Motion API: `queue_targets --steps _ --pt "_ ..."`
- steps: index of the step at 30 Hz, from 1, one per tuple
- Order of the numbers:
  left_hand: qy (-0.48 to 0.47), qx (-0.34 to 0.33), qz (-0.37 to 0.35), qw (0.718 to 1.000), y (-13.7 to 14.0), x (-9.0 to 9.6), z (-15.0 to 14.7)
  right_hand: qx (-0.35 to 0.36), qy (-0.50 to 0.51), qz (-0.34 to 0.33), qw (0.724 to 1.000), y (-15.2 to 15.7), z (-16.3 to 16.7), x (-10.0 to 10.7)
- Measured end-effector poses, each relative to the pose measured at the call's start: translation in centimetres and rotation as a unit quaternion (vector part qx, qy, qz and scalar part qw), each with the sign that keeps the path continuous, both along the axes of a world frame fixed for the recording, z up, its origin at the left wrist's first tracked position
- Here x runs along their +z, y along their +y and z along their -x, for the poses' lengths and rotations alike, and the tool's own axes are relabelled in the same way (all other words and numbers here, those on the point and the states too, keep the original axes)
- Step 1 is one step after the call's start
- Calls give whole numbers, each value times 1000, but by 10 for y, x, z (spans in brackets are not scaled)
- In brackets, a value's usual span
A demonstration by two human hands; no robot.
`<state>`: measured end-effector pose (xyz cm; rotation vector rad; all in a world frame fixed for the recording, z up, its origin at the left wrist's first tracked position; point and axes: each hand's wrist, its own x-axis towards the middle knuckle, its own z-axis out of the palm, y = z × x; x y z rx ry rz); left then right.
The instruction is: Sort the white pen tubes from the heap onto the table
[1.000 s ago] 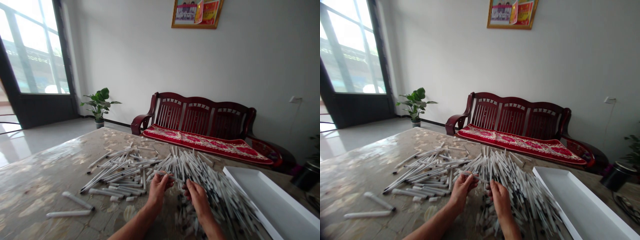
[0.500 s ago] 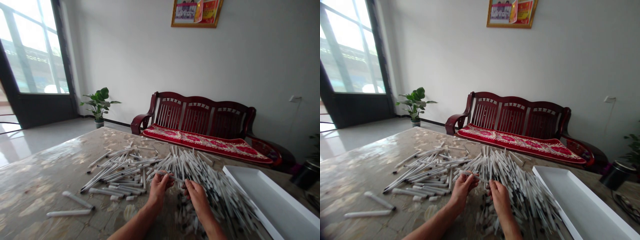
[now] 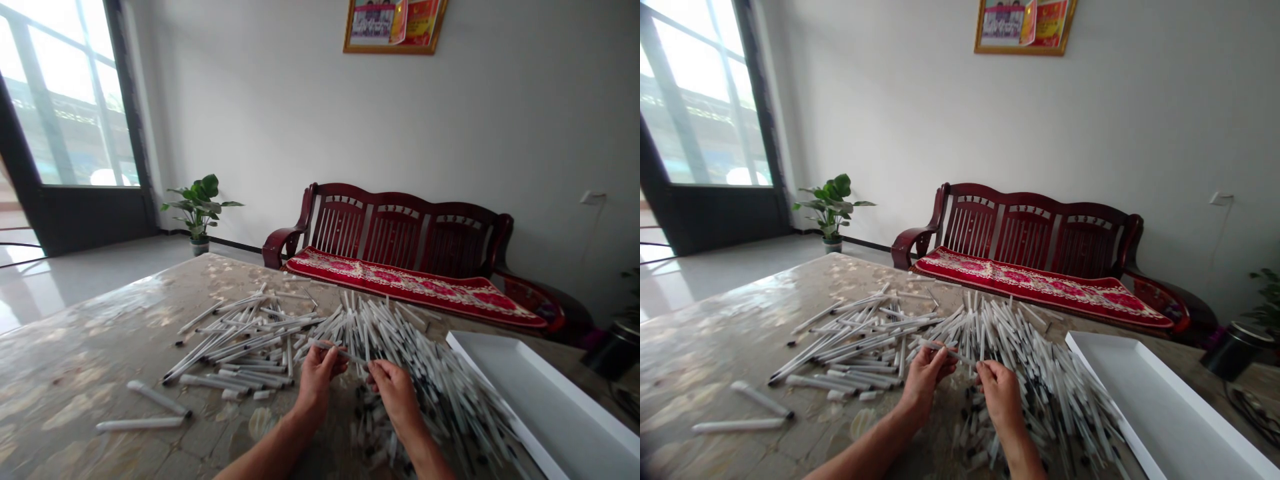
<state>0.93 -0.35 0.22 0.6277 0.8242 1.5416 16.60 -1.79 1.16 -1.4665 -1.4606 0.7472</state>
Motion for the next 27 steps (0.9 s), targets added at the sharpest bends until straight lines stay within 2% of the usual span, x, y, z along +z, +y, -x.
queue_targets --steps 4,8,12,15,20,23,27 --pt "1 17 3 1000 0 -1 0 -15 -87 -73 993 -4 1 1" --pt "-17 27 19 999 0 0 -1 -19 -178 -175 968 -6 3 3" --pt "-31 22 38 999 -2 1 0 -9 -194 -210 958 -5 3 1" --pt "-36 19 41 998 -2 1 1 -13 -135 -179 974 -5 4 -2" --pt "-32 19 19 999 -1 0 1 -31 11 -70 997 -6 5 -4" --pt "-19 15 17 1000 -2 -1 -1 4 5 -8 1000 -5 4 -3" --pt "-19 19 21 999 -2 0 -2 2 -18 -7 1000 -4 1 -3"
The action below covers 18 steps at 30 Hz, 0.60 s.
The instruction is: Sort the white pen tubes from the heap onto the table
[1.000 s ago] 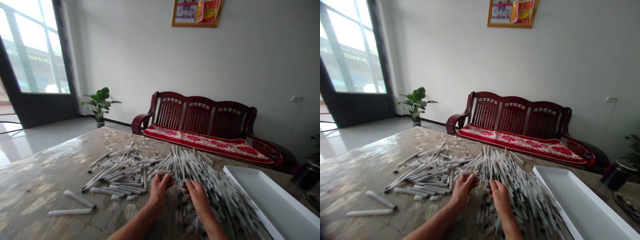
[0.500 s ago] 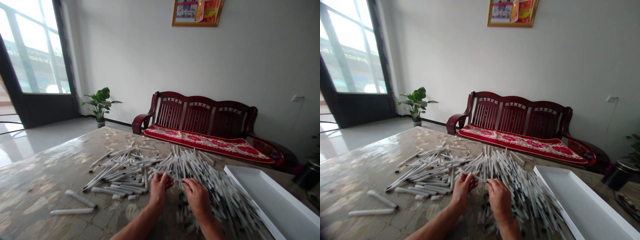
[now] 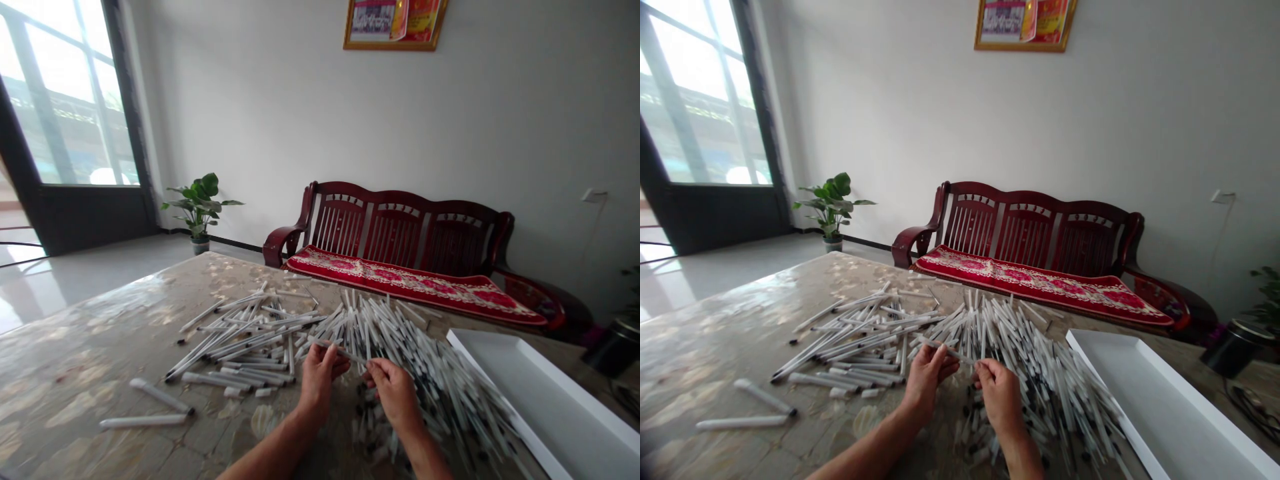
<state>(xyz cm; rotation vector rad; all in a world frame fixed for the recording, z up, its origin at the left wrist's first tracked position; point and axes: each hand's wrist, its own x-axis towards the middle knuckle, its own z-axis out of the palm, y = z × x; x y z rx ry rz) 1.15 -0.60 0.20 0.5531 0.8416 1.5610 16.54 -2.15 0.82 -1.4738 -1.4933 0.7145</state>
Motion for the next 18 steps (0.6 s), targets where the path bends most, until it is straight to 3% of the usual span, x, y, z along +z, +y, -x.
queue_targets --steps 5,11,14,18 --pt "1 27 3 1000 7 2 9 -29 -66 -64 995 -2 -7 2" --pt "162 -6 -71 984 8 3 15 29 -119 -47 991 -3 -16 14" --pt "250 -48 -114 960 6 -2 11 6 -54 -54 997 -3 -18 16" --pt "392 -59 -187 899 2 -10 6 -1 59 -45 997 -4 -13 15"
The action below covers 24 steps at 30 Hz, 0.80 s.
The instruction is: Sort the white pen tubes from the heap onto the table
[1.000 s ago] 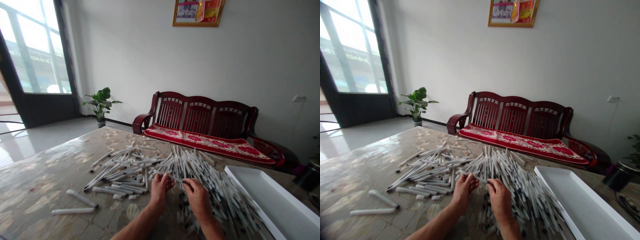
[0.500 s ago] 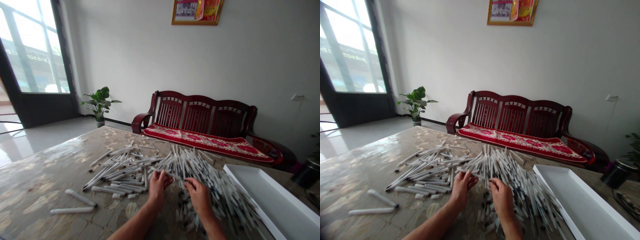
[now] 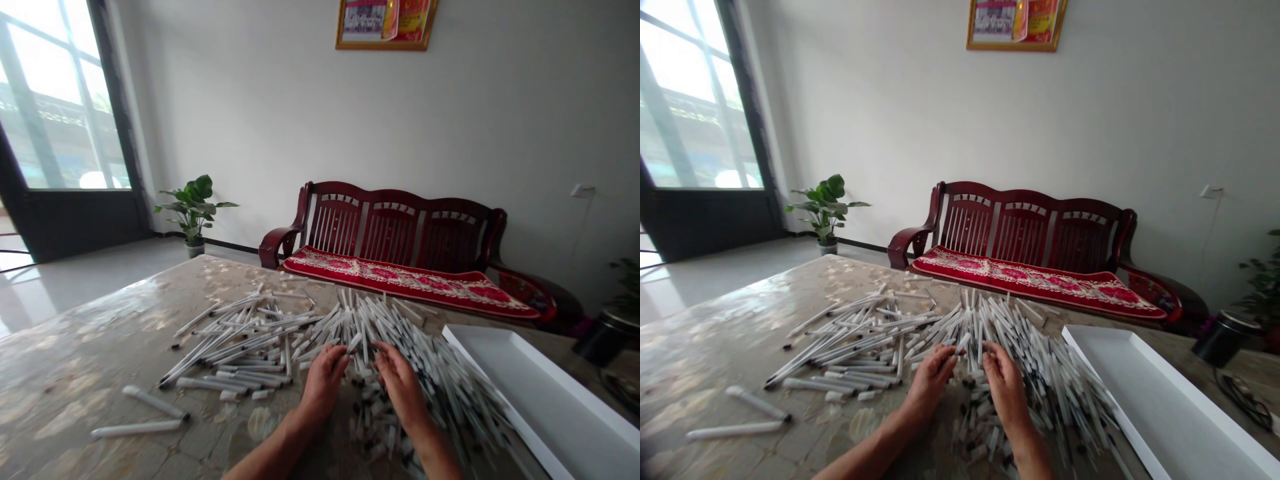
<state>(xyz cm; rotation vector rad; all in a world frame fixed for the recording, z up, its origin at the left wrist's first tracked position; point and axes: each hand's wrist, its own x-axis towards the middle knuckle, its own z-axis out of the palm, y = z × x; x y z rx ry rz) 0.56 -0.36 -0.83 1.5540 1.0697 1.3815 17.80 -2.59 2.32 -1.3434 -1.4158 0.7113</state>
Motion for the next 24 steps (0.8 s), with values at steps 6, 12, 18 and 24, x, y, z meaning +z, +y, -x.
queue_targets --steps 6,12,18,24 --pt "81 -72 -12 994 -7 1 -5 34 39 9 999 -5 10 2" --pt "-44 -96 66 992 -6 4 -11 13 110 13 994 -3 7 2" --pt "-426 -66 210 878 1 18 -5 58 -36 37 997 -4 12 -3" --pt "-514 -33 251 820 2 23 0 70 -256 13 964 -17 35 7"
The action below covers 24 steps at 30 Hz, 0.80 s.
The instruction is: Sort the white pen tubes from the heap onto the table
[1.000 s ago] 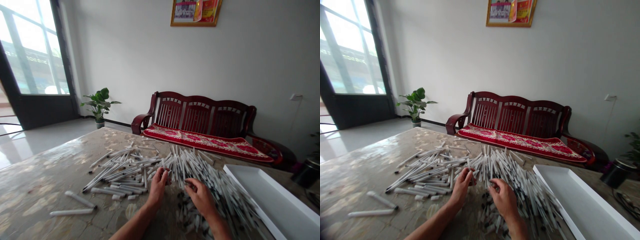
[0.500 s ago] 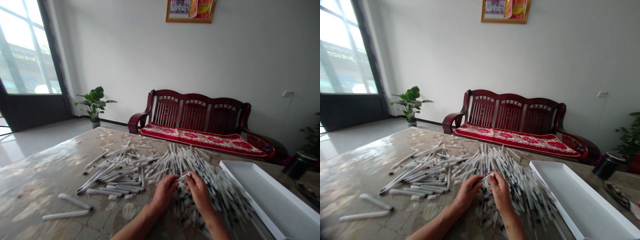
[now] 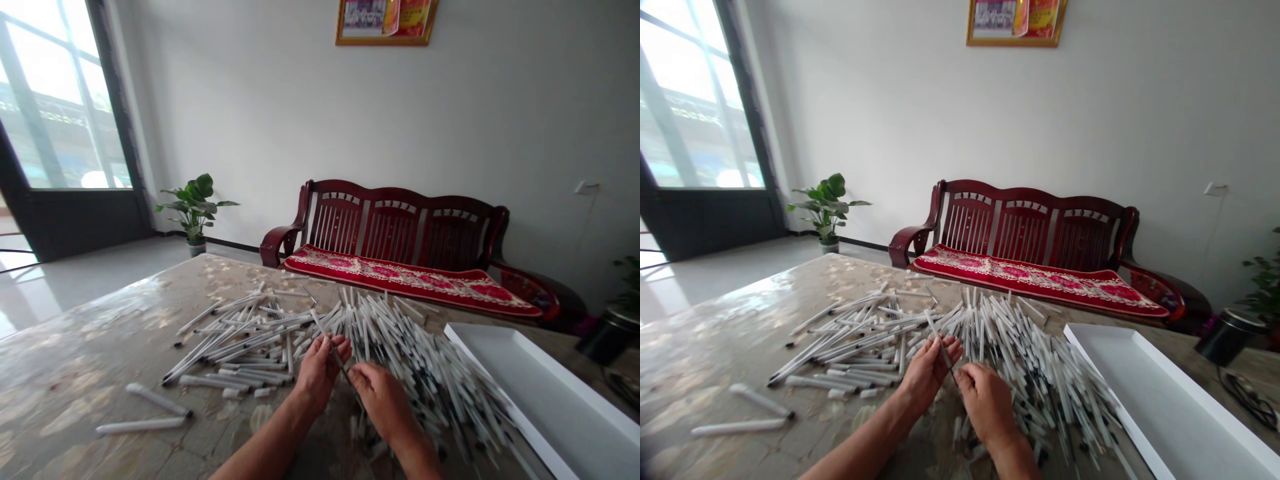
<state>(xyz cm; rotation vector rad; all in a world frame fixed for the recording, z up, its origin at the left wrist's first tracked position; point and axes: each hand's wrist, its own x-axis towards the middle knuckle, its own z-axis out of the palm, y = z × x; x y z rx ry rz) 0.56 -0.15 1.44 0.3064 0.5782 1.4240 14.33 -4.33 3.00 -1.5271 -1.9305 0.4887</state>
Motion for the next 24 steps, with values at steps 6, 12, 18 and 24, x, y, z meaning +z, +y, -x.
queue_targets --steps 6,12,18,24 --pt "-3 45 1 999 6 0 5 -39 -82 14 996 -3 0 7" --pt "89 112 -27 989 18 7 26 -76 19 21 997 21 -53 -1" --pt "377 29 -141 915 8 -8 7 -202 129 -55 969 51 -85 -18" --pt "578 5 -253 776 -5 -15 -4 -150 231 -30 961 39 -61 0"
